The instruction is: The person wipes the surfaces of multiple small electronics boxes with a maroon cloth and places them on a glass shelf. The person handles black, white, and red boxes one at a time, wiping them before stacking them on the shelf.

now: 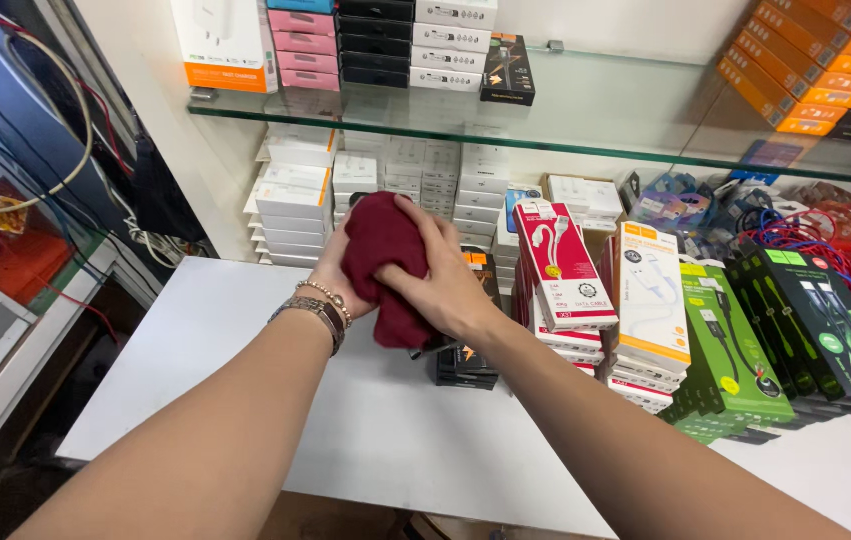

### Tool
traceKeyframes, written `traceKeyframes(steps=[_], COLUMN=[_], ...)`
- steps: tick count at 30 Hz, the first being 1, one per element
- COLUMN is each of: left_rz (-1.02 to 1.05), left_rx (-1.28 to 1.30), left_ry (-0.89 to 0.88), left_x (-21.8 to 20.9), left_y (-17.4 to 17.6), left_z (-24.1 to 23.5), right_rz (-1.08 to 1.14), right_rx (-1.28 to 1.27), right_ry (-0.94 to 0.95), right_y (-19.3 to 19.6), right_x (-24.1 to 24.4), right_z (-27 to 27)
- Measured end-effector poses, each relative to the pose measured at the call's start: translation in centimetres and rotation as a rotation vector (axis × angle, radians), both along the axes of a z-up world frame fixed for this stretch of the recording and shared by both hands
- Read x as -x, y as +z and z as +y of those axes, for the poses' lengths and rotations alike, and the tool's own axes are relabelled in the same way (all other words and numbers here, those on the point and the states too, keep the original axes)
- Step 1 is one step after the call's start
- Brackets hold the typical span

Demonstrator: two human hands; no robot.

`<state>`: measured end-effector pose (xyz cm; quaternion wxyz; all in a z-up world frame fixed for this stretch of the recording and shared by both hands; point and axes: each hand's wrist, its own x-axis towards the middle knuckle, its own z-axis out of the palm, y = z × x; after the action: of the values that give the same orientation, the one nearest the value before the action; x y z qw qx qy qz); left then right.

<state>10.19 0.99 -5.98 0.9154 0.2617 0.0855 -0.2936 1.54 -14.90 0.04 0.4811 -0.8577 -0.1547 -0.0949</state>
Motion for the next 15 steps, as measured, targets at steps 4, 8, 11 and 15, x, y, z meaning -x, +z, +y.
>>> traceKeyframes(steps=[4, 8, 11, 15], left_rz=[-0.193, -0.265, -0.271, -0.455], left_rx=[0.191, 0.024, -0.192, -0.627], left_ry=[0.038, 0.005, 0.151, 0.179], left_x=[0.6, 0.4, 0.7, 1.2], left_y=[2.3, 4.8, 5.9, 5.2], left_z=[0.1, 2.4, 4.1, 4.3], right_rz=[-0.227, -0.372, -0.199, 0.027], right_rx=[0.069, 0.135, 0.124, -0.051], right_ry=[-0.015, 0.025, 0.125, -0.063], right_y=[1.9, 1.1, -0.6, -0.2], right_x=[-0.6, 2.8, 5.7, 3.6], right_z=[1.4, 0.9, -0.3, -1.0])
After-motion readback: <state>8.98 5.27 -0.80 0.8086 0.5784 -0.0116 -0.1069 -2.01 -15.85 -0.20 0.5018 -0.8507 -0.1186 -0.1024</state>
